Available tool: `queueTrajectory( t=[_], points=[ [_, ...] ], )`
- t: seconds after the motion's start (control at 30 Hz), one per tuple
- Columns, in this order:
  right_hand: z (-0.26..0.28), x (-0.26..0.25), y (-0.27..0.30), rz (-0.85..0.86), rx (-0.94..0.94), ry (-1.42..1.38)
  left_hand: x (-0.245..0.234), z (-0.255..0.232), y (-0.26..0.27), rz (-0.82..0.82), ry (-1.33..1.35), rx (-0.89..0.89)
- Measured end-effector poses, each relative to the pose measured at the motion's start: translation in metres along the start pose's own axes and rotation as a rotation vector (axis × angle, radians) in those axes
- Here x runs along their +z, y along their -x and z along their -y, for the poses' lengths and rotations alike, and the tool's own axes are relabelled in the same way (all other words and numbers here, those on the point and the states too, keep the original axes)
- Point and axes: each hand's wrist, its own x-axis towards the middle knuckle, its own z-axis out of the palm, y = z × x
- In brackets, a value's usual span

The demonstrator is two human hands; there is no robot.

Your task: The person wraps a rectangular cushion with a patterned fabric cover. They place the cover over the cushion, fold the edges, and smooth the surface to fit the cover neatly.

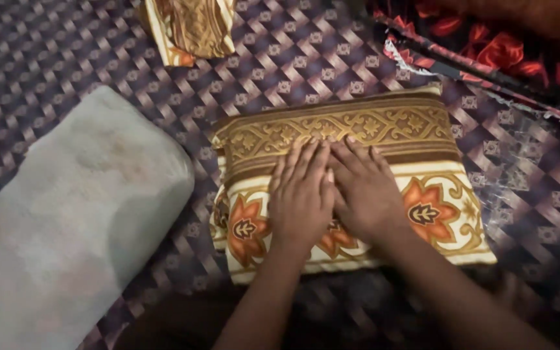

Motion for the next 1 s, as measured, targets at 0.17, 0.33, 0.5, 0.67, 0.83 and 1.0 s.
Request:
queueTrajectory(
  t=[0.17,0.33,0.5,0.67,0.83,1.0],
  points=[
    [-0.039,-0.031,0.01,0.042,0.174,0.038,-0.013,0.057,0.014,-0.094,-0.317,-0.167],
    [-0.052,-0.037,0.023,-0.024,0.483,-0.073,-0.048,0.061,0.024,-0.024,-0.362,-0.676],
    [-0.011,-0.013,0.043,-0.303,0.161,-0.001,0.001,-0.008,0.039,-0.215,-0.453,-0.03],
    [0.012,0.0,0.056,-0.12,0.111,-0.032,0.017,-0.031,0.059,-0.105,-0.278,-0.057],
    [-0.026,-0.026,0.055,-0.007,0.216,0.118,-0.007,-0.01,0.049,0.03,-0.313,-0.207],
    [-0.047,-0.05,0.062,-0.017,0.666,-0.046,-0.036,0.022,0.045,0.017,-0.304,-0.467]
  ],
)
